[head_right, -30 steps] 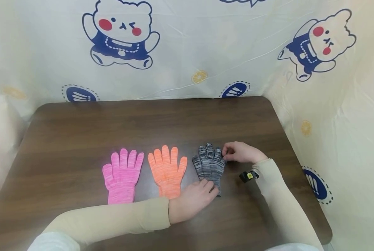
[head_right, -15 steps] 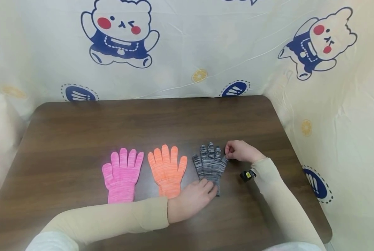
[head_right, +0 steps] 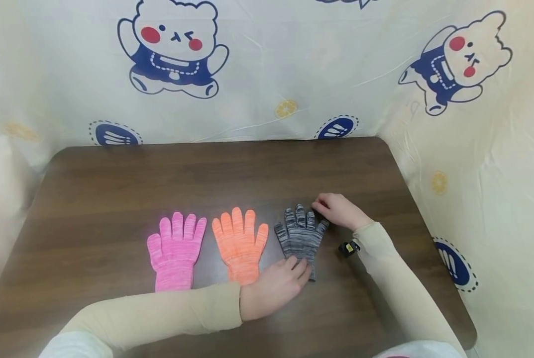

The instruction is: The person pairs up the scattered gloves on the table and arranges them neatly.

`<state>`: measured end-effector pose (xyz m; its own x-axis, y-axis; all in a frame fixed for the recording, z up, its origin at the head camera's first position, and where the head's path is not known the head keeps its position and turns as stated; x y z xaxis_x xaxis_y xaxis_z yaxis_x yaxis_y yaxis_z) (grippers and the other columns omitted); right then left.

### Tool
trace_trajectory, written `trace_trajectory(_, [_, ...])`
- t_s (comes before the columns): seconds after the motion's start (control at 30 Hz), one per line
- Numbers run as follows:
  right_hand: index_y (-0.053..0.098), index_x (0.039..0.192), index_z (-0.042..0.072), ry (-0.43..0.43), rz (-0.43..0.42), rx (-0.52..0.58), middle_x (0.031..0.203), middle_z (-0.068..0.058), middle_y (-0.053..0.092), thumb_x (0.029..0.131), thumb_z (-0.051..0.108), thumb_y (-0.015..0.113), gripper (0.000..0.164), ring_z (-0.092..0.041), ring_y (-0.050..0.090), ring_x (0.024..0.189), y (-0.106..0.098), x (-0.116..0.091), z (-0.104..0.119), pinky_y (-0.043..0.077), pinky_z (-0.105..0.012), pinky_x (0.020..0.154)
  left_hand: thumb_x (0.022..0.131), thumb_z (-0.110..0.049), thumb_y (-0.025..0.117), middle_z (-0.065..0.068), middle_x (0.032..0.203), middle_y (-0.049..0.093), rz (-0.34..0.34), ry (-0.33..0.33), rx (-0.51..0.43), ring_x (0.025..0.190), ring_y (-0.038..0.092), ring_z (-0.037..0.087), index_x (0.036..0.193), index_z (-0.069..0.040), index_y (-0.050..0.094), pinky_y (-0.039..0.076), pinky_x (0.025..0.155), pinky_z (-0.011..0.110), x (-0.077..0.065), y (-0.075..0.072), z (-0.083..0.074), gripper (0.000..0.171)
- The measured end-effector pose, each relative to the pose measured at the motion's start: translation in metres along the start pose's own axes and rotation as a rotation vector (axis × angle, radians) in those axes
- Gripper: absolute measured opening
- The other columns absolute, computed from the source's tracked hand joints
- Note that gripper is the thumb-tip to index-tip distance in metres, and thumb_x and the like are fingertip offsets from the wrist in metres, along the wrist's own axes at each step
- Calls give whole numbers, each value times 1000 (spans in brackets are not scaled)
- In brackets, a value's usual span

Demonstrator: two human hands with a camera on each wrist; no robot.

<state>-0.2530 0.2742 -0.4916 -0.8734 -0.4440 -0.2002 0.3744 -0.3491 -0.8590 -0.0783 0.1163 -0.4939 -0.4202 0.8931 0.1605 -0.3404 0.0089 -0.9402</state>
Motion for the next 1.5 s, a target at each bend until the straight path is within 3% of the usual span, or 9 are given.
trace_trajectory(0.2, [66, 93, 6, -34, 43, 62, 80, -1, 63, 95, 10, 73, 9, -14, 55, 71, 7, 2, 4, 47, -32, 66, 108, -28, 56, 0, 129, 66, -6, 15, -15, 105, 57, 14, 136, -19, 69, 52, 82, 19, 0, 3, -2, 33])
trace_trajectory(0.5, [63, 94, 7, -9, -1, -38, 77, 0, 61, 95, 10, 72, 9, -14, 54, 67, 9, 4, 7, 47, -35, 64, 106, -27, 58, 2, 127, 66, -26, 10, -23, 104, 56, 16, 135, -18, 69, 52, 82, 20, -2, 4, -3, 32])
trace_trajectory(0.77, [68, 105, 5, -20, -83, 33, 82, -2, 65, 97, 19, 73, 17, -16, 57, 71, 9, 11, 20, 50, -36, 68, 107, -27, 57, 2, 127, 66, -17, 13, -23, 104, 57, 16, 136, -17, 69, 52, 83, 21, -3, 2, -4, 33])
trace_trajectory(1.2, [63, 87, 10, -40, -77, 7, 76, 0, 60, 95, 12, 72, 12, -15, 54, 68, 17, 18, 26, 46, -34, 66, 108, -27, 54, 2, 130, 66, -14, 2, -9, 104, 56, 16, 137, -18, 68, 52, 84, 22, -4, 6, -6, 34])
trace_trajectory(1.5, [65, 85, 12, 67, -91, 1, 74, 0, 60, 99, 26, 70, 20, -15, 54, 64, 20, 23, 18, 46, -33, 62, 108, -27, 53, 2, 130, 66, -10, 8, 6, 105, 56, 16, 138, -18, 67, 51, 84, 21, -4, 6, -6, 34])
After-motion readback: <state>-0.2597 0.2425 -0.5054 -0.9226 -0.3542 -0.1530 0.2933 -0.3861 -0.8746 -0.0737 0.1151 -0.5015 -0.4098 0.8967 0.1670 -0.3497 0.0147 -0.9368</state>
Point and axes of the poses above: each hand's wrist, its own x-axis towards the middle knuckle, its own y-axis out of the palm, z = x × y, the point moved 6 cm from there along x, towards the middle knuckle
